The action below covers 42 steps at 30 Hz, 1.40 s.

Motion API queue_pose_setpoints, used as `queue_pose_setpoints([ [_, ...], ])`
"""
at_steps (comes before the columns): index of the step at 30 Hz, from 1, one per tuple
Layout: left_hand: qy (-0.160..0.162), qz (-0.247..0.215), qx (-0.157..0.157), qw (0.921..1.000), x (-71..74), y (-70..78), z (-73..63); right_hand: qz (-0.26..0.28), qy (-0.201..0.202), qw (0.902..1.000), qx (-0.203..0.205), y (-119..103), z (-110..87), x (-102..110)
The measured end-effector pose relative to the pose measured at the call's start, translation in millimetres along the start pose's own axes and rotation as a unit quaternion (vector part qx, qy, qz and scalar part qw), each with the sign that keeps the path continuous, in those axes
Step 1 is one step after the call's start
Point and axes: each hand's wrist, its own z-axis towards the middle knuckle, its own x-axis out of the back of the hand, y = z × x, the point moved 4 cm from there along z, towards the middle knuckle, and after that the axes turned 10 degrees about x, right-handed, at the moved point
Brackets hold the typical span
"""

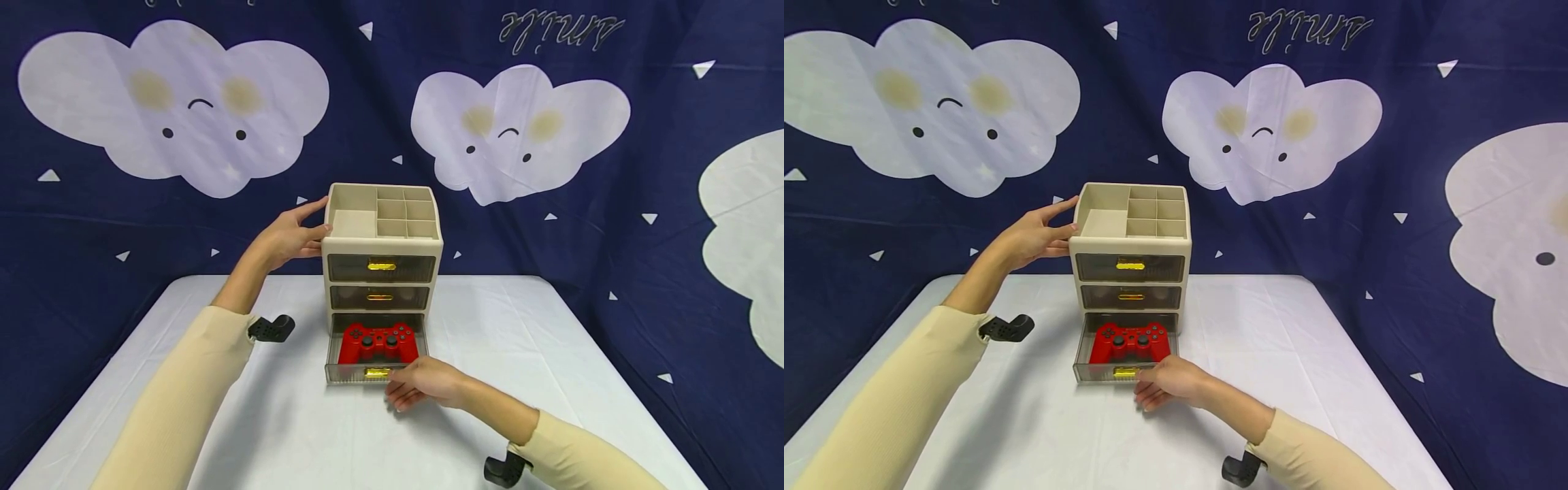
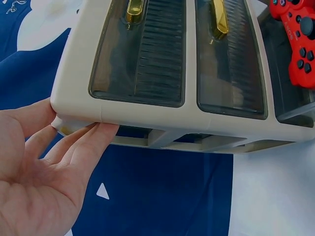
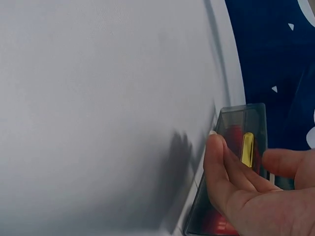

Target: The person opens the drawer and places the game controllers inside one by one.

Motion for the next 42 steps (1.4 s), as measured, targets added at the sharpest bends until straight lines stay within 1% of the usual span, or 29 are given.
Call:
queue_pose_setpoints([
  [8,0.001,0.002,0.001,1.0,0.2,1.5,-1.2,0.033,0.045,0.9985,0.005,3,2.8,-6],
  [14,0.0,0.001,0.0,1.0,0.2,1.1,-1.5,0.025,0.075,0.9968,0.014,4,3.6,-9],
  [20,0.003,0.003,0.002,1.0,0.9,1.7,-0.9,0.022,0.099,0.9942,0.035,3,4.6,-10],
  [23,0.003,0.002,0.004,1.0,0.8,1.7,-0.1,0.023,0.111,0.993,0.034,3,5.4,-10],
  [31,0.002,0.0,0.005,1.0,0.7,0.4,3.3,0.023,0.114,0.9925,0.035,-3,10.2,-7],
  [42,0.008,0.009,0.006,0.9999,1.2,0.2,3.1,0.031,0.124,0.9912,0.035,-2,24.1,1],
])
